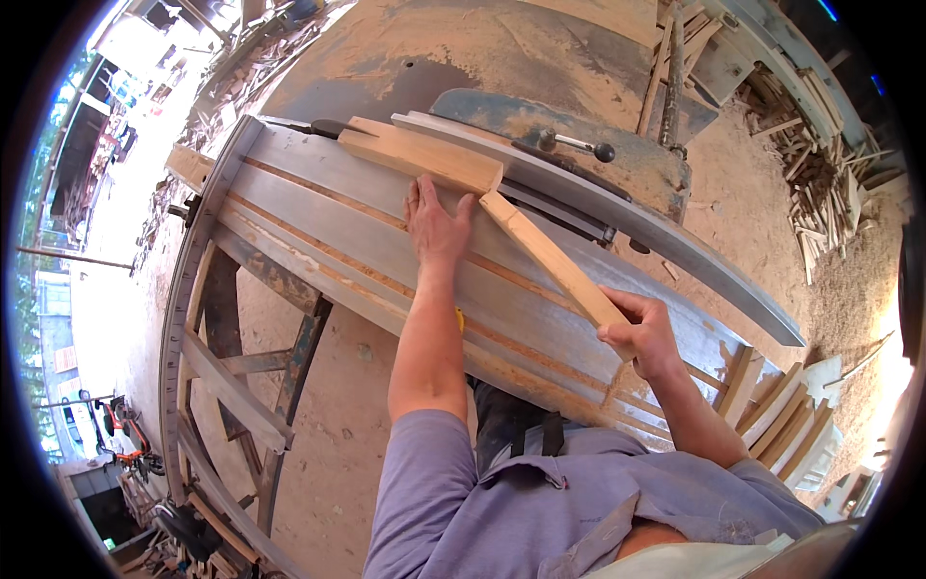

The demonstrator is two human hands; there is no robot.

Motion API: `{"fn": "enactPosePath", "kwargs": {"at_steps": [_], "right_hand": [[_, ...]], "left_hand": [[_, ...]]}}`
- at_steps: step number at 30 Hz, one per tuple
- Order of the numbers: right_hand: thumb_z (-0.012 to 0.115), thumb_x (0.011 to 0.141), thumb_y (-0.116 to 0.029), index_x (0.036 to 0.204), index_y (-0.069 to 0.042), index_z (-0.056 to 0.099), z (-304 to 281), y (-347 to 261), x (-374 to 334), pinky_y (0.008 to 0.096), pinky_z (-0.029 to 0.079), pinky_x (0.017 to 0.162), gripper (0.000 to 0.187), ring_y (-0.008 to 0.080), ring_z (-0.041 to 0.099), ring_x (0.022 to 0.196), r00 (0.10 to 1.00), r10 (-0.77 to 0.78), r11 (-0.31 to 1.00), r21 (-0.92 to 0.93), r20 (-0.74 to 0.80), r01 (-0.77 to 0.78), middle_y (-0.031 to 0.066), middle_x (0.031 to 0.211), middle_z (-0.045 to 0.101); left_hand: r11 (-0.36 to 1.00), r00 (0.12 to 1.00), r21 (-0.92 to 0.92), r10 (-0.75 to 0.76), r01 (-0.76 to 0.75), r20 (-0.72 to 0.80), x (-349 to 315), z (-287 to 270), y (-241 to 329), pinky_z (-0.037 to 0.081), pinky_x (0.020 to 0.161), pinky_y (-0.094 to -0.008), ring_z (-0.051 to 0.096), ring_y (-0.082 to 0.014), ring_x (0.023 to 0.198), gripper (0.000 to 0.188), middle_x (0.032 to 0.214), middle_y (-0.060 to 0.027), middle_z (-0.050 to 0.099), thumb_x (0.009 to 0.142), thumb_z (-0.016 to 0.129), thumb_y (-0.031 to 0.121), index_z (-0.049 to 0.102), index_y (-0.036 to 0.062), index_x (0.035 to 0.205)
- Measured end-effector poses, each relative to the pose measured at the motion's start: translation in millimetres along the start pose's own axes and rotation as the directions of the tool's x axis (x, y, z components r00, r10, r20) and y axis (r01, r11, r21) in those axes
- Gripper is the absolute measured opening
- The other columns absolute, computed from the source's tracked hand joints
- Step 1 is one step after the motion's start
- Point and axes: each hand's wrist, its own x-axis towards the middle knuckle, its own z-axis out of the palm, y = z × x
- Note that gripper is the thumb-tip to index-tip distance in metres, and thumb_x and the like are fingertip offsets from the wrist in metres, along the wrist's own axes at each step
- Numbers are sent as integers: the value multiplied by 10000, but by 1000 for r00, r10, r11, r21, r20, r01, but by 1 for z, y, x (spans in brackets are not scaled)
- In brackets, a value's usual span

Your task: The person uses a sliding table saw to cut wood blocks, measures a piece of wood with a tape measure, and stacks the cut pieces on a nearby table.

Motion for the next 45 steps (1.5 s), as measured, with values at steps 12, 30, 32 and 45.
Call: {"fn": "enactPosePath", "kwargs": {"at_steps": [12, 30, 32, 45], "right_hand": [[769, 759, 22, 1387, 58, 649, 4, -1, 2, 272, 534, 748, 640, 128, 668, 845, 1000, -22, 999, -34, -2, 22, 114, 1061, 756], [779, 770, 19, 1398, 52, 642, 11, 2, 16, 270, 545, 765, 645, 122, 673, 875, 998, -64, 997, -38, 26, 65, 116, 1088, 757], [781, 769, 19, 1396, 50, 645, 12, 2, 17, 271, 545, 768, 643, 122, 674, 879, 997, -73, 997, -38, 30, 74, 114, 1089, 757], [784, 771, 8, 1388, 33, 660, 34, -4, 29, 264, 531, 747, 630, 99, 654, 835, 996, -79, 993, -79, 45, 83, 83, 1032, 759]], "left_hand": [[1000, 1000, -12, 9, -10, -24, 3, 3, -6, 269, 1262, -500, 369, -420, 1506, 934, 1550, -292, 477, 896, 787, 453, 378, -79, 1545], [1000, 999, -6, -21, 21, -31, 14, 2, -19, 326, 1231, -479, 374, -424, 1495, 990, 1561, -308, 450, 873, 818, 459, 360, -94, 1555], [1000, 999, -10, -17, 17, -38, 14, 3, -20, 329, 1229, -480, 379, -430, 1490, 990, 1555, -313, 454, 871, 824, 451, 360, -97, 1553], [1000, 998, -15, -5, 4, -68, 29, 0, -42, 349, 1211, -496, 401, -457, 1464, 995, 1534, -332, 462, 854, 846, 446, 367, -99, 1534]]}}
